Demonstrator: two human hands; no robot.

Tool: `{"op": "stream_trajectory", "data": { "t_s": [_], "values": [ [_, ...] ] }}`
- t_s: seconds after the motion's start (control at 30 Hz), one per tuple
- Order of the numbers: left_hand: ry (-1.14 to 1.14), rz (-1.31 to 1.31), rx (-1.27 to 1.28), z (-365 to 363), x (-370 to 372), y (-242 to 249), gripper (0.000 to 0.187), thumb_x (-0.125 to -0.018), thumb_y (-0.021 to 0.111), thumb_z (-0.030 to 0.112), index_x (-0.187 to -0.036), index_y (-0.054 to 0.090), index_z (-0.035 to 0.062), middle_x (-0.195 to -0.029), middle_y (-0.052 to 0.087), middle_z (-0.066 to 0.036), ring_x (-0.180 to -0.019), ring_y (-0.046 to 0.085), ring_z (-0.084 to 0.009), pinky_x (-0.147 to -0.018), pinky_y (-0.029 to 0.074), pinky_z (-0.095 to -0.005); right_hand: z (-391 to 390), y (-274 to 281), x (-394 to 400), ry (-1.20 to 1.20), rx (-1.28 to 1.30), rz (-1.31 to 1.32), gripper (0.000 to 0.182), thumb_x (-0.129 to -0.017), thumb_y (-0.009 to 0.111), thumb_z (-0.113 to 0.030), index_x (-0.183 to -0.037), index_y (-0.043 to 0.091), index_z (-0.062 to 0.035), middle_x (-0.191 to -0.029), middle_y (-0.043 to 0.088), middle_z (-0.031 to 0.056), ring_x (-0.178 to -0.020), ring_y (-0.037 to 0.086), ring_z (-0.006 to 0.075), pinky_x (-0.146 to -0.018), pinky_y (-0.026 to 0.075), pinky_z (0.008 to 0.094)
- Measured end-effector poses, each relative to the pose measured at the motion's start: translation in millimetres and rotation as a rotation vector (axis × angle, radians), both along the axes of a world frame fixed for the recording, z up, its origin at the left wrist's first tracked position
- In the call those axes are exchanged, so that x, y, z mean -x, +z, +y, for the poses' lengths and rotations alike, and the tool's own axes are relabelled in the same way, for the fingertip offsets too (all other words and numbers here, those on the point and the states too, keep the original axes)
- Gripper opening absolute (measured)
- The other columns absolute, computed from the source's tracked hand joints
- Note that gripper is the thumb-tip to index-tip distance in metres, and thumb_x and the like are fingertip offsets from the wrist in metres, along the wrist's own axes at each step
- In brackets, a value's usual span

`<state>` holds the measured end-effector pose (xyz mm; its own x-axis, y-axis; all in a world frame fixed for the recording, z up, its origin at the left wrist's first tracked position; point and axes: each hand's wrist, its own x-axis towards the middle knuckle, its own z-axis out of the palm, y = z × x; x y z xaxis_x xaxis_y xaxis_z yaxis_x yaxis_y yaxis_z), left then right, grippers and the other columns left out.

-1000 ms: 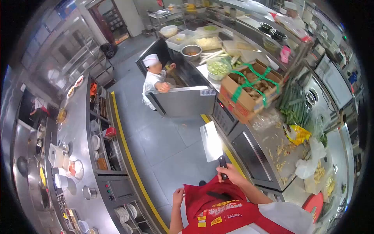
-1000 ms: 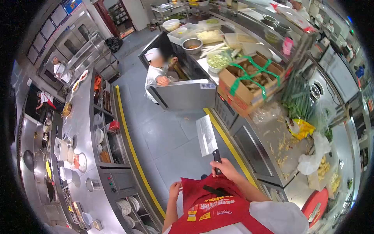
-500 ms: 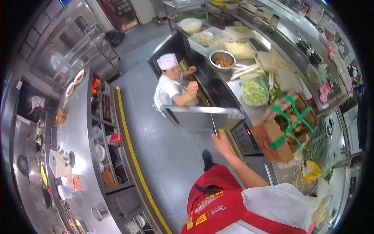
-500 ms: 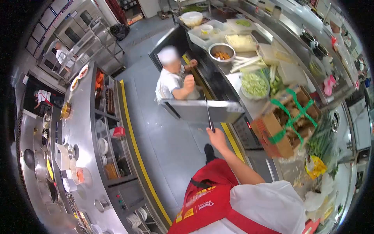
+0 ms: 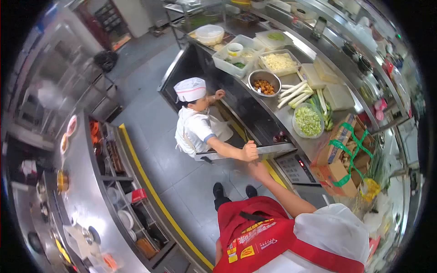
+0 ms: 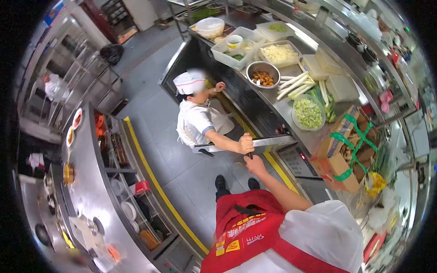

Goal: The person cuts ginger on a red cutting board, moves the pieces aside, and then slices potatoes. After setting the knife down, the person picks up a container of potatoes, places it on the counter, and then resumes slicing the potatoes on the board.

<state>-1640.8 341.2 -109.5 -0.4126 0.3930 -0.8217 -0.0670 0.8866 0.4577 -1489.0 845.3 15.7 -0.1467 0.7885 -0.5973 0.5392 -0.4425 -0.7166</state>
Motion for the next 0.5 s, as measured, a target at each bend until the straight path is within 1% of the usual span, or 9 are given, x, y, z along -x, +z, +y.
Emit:
{"op": "stream_trajectory", "data": {
  "t_s": [0.1, 0.13, 0.17, 0.23, 0.27, 0.3, 0.33, 0.43, 0.5],
  "values": [
    [-0.165, 0.013, -0.015, 15, 88, -13, 0.035, -0.106, 0.059, 0.035, -0.106, 0.078, 0.0059, -0.092, 0.079, -0.008, -0.081, 0.077, -0.0211, -0.076, 0.062, -0.0439, 8, -9, 20, -0.211, 0.005, 0.161, 0.039, -0.1, 0.068, -0.041, -0.083, 0.067, -0.0054, -0.07, 0.063, 0.0049, -0.052, 0.058, 0.0165, -0.048, 0.045, 0.0372],
    [-0.276, 0.04, -0.028, 20, 121, -20, 0.035, -0.106, 0.059, 0.035, -0.106, 0.078, 0.0058, -0.092, 0.079, -0.008, -0.082, 0.077, -0.021, -0.076, 0.062, -0.0441, 16, 6, 32, -0.326, 0.071, 0.199, 0.026, -0.1, 0.071, -0.033, -0.09, 0.063, -0.0104, -0.067, 0.055, -0.0016, -0.05, 0.052, 0.0124, -0.046, 0.041, 0.0325],
    [-0.437, 0.088, -0.042, 29, 154, -27, 0.035, -0.105, 0.059, 0.035, -0.107, 0.078, 0.0057, -0.093, 0.08, -0.008, -0.083, 0.077, -0.0209, -0.077, 0.062, -0.0443, 25, 13, 40, -0.402, 0.107, 0.303, 0.022, -0.098, 0.074, -0.029, -0.101, 0.063, -0.0106, -0.068, 0.051, -0.0046, -0.051, 0.048, 0.01, -0.045, 0.039, 0.0308],
    [-0.988, 0.32, -0.118, 50, 219, -41, 0.035, -0.105, 0.06, 0.035, -0.108, 0.079, 0.0055, -0.095, 0.08, -0.008, -0.084, 0.078, -0.0206, -0.078, 0.063, -0.0447, 51, 5, 55, -0.529, 0.153, 0.405, 0.027, -0.098, 0.076, -0.032, -0.105, 0.063, -0.0097, -0.069, 0.051, -0.005, -0.054, 0.048, 0.0098, -0.045, 0.039, 0.0301],
    [-1.157, 0.411, -0.138, 60, 247, -48, 0.035, -0.105, 0.06, 0.034, -0.108, 0.079, 0.0054, -0.095, 0.081, -0.009, -0.085, 0.078, -0.0205, -0.079, 0.063, -0.0449, 63, 20, 62, -0.427, 0.097, 0.312, 0.028, -0.099, 0.075, -0.033, -0.107, 0.063, -0.0084, -0.07, 0.054, -0.0035, -0.053, 0.051, 0.0105, -0.045, 0.041, 0.0296],
    [-1.202, 0.442, -0.131, 67, 269, -52, 0.034, -0.104, 0.061, 0.034, -0.109, 0.079, 0.0053, -0.096, 0.081, -0.009, -0.086, 0.078, -0.0203, -0.08, 0.063, -0.0451, 72, 35, 69, -0.36, 0.067, 0.313, 0.029, -0.101, 0.073, -0.034, -0.108, 0.062, -0.0081, -0.071, 0.058, -0.001, -0.052, 0.054, 0.0113, -0.044, 0.042, 0.0296],
    [-1.108, 0.407, -0.092, 70, 289, -55, 0.034, -0.104, 0.061, 0.034, -0.109, 0.079, 0.0052, -0.097, 0.081, -0.009, -0.086, 0.079, -0.0202, -0.08, 0.064, -0.0453, 77, 35, 74, -0.387, 0.069, 0.34, 0.03, -0.103, 0.071, -0.037, -0.109, 0.063, -0.0089, -0.07, 0.061, 0.0012, -0.053, 0.058, 0.0126, -0.043, 0.043, 0.0298],
    [0.256, -0.113, -0.056, 111, 315, -40, 0.035, -0.1, 0.07, 0.041, -0.103, 0.08, 0.0079, -0.096, 0.082, -0.008, -0.08, 0.079, -0.0233, -0.078, 0.063, -0.0452, 60, 70, 89, -0.293, -0.08, 0.41, 0.029, -0.105, 0.07, -0.036, -0.113, 0.065, -0.0091, -0.069, 0.062, 0.0017, -0.053, 0.059, 0.013, -0.044, 0.043, 0.0294],
    [0.072, -0.023, 0.032, 146, 325, -33, 0.039, -0.097, 0.073, 0.045, -0.105, 0.08, 0.0069, -0.094, 0.082, -0.01, -0.076, 0.078, -0.0254, -0.076, 0.063, -0.0456, 30, 25, 59, -0.174, -0.059, 0.408, 0.025, -0.108, 0.068, -0.033, -0.116, 0.067, -0.0091, -0.07, 0.062, 0.0022, -0.051, 0.057, 0.0128, -0.045, 0.045, 0.0315]
  ]
}}
